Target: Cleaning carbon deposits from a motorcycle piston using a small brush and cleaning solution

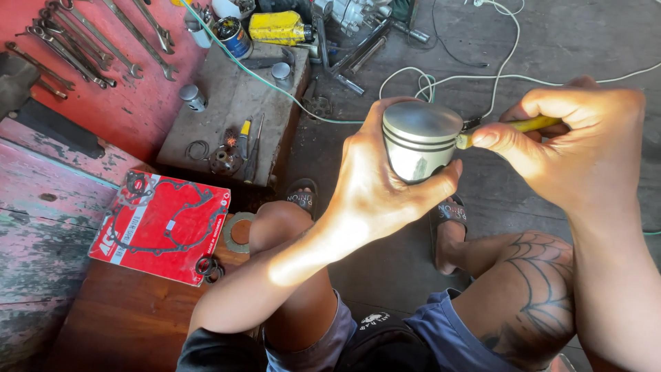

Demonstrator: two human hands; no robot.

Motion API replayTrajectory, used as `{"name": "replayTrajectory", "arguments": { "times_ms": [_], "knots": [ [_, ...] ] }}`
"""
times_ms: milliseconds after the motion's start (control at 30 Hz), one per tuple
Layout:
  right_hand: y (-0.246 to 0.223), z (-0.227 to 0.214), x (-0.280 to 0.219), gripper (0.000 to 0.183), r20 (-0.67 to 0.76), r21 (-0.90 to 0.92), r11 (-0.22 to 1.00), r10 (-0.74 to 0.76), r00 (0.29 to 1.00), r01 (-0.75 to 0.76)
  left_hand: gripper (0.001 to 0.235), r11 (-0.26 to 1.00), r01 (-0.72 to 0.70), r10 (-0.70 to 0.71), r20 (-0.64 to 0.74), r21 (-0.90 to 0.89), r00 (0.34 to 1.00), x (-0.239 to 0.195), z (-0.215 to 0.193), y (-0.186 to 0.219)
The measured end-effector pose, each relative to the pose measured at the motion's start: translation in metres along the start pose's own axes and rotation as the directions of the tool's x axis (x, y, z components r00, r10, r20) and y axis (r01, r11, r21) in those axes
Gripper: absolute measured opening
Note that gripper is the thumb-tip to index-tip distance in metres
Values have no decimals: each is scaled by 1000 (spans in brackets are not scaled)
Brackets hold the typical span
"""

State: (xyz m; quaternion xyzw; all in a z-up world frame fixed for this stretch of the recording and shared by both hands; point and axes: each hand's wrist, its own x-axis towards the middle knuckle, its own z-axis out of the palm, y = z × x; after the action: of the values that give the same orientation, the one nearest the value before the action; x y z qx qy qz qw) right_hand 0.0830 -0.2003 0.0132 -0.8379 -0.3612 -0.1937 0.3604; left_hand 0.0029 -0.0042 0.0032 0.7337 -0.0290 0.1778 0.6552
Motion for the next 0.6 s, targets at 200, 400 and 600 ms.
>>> {"name": "replayTrajectory", "arguments": {
  "times_ms": [200, 400, 600],
  "knots": [
    [-7, 3, 1, 41, 4, 3, 1000, -31, 1000, 31, 57, 992, 9, -4, -41, 123, 999, -1, -4, 3],
    [-17, 7, -1, 51, -29, -88, 995, -56, 998, 53, 58, 978, -39, 52, -56, 205, 997, 1, -8, 1],
    [-35, 11, -3, 45, -59, -153, 987, -63, 996, 54, 66, 955, -87, 112, -71, 284, 991, 5, -7, -9]
  ]
}}
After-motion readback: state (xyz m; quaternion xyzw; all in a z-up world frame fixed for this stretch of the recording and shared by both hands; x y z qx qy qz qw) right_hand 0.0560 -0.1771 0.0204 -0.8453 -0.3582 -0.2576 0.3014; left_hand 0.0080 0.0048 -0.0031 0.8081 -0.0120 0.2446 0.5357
